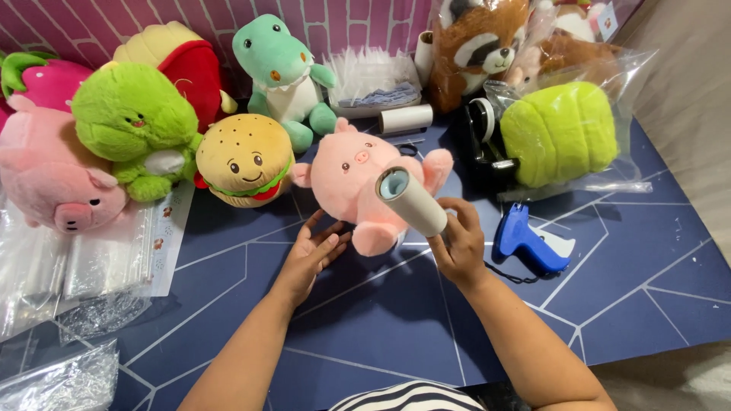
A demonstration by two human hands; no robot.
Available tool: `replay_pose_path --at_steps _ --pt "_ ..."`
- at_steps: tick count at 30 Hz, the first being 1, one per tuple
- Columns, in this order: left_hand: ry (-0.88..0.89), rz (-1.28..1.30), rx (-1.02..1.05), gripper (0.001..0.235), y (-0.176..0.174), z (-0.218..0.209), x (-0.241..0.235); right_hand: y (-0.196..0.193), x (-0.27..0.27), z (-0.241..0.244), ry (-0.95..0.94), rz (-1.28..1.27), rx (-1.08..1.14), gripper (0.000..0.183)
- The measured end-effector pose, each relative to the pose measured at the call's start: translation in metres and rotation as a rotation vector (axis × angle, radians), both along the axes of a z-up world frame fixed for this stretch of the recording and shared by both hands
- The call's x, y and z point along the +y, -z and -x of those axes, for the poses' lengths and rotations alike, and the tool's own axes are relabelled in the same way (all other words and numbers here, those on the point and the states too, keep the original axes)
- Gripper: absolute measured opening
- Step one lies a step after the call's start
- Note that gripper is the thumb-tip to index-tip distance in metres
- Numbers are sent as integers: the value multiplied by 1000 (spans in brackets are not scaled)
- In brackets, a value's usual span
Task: Cleaning a plush toy with a lint roller and placing it into a plastic bag for packaging.
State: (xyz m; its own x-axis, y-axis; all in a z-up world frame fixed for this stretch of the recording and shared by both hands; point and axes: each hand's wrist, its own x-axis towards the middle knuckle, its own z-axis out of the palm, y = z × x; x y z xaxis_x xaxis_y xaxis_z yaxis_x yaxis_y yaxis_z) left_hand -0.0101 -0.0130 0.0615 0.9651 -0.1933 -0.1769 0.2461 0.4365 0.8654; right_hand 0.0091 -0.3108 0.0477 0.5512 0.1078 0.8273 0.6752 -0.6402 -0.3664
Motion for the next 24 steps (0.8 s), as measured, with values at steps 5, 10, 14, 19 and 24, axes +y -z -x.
replay_pose_path --at_steps 5,10,14,19,24 --pt "98 42 33 90 -4 -1 -2 -21 14 -16 -186 61 -22 50" --pt "123 70 59 85 7 -3 -7 -10 33 -16 -305 87 51 50" --pt "117 59 12 78 34 -15 1 -10 50 4 -255 216 -9 50" --pt "72 50 -47 71 106 -25 5 -5 64 20 -193 242 -43 51" --pt "-72 -128 -228 62 125 -24 1 -8 71 36 -266 229 -68 43"
